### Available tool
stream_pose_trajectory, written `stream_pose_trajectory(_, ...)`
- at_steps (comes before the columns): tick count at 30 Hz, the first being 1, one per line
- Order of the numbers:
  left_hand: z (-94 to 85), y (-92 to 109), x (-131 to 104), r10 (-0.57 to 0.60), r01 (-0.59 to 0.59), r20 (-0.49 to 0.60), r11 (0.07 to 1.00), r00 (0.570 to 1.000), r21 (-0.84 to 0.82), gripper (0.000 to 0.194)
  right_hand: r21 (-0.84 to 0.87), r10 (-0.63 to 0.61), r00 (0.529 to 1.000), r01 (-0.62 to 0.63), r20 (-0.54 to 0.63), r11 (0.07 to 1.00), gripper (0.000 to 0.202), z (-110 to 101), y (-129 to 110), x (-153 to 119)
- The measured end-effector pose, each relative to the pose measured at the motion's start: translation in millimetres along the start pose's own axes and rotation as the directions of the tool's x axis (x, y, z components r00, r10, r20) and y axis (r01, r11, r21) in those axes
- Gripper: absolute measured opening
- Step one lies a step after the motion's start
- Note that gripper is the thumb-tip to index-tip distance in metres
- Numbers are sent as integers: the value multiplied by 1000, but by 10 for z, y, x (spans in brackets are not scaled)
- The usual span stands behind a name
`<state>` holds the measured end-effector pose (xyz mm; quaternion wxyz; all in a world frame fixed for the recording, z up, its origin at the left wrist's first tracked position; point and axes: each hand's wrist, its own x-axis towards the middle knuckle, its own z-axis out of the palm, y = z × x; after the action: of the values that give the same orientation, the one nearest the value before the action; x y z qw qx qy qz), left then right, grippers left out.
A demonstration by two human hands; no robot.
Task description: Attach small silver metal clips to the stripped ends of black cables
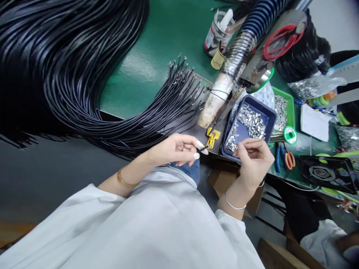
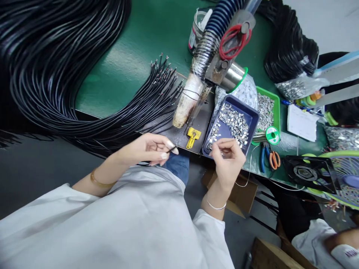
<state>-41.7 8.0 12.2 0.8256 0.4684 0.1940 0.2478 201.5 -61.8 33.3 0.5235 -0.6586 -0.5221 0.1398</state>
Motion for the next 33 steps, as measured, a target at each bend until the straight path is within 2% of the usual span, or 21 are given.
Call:
stream_pose_trajectory(2, 126, -84, 106, -37, 34, -43, 997, 998, -66, 22, 111, -3, 999, -1, 36, 994, 20, 120, -117, -114)
stream_pose_trajectory(3, 170, -132, 158, -39, 32, -90, 997, 995, -73, 22, 129, -16, 1000, 15, 5, 992, 19, 184, -154, -166)
stream_pose_trajectory(5, 222, -212, 236, -18, 9, -179, 999, 984, -50, 19, 85, -77, 994, 84, -83, 993, 12, 306, -181, -249)
stream_pose_trajectory(6, 234, -238, 260, -2, -5, -217, 1000, 976, -29, 17, 48, -105, 990, 110, -89, 993, 8, 357, -176, -278)
stream_pose_trajectory(9, 242, -253, 278, 35, -32, -293, 999, 955, 14, 16, 28, -102, 995, 102, 9, 994, 4, 455, -122, -322)
stream_pose_trajectory(13, 244, -224, 260, 74, -56, -302, 996, 950, 67, 19, 159, -14, 986, -12, 165, 987, 6, 504, -56, -332)
stream_pose_trajectory(19, 231, -261, 258, 172, -96, -313, 966, 934, 241, 16, 221, 0, 981, -44, 194, 974, 6, 506, -24, -335)
stream_pose_trajectory(21, 222, -278, 250, 249, -118, -306, 914, 919, 389, 16, 186, -35, 980, -2, 197, 982, 8, 492, -27, -337)
stream_pose_trajectory(24, 222, -302, 224, 435, -168, -242, 714, 867, 680, 13, 32, -164, 973, 161, 165, 986, 12, 478, -45, -345)
stream_pose_trajectory(26, 236, -317, 202, 504, -191, -196, 616, 841, 764, 13, -5, -193, 971, 196, 137, 981, 11, 482, -56, -353)
stream_pose_trajectory(27, 247, -322, 192, 500, -199, -192, 626, 844, 754, 15, 30, -166, 977, 164, 131, 986, 10, 489, -58, -359)
stream_pose_trajectory(29, 269, -322, 180, 419, -187, -230, 745, 879, 641, 24, 163, -69, 987, 46, 143, 986, 6, 508, -53, -369)
stream_pose_trajectory(31, 278, -304, 182, 274, -138, -264, 888, 925, 438, 33, 258, -2, 986, -41, 164, 965, 5, 526, -37, -378)
stream_pose_trajectory(33, 267, -272, 198, 143, -80, -283, 971, 948, 225, 36, 245, 19, 991, -51, 132, 968, 5, 536, -19, -384)
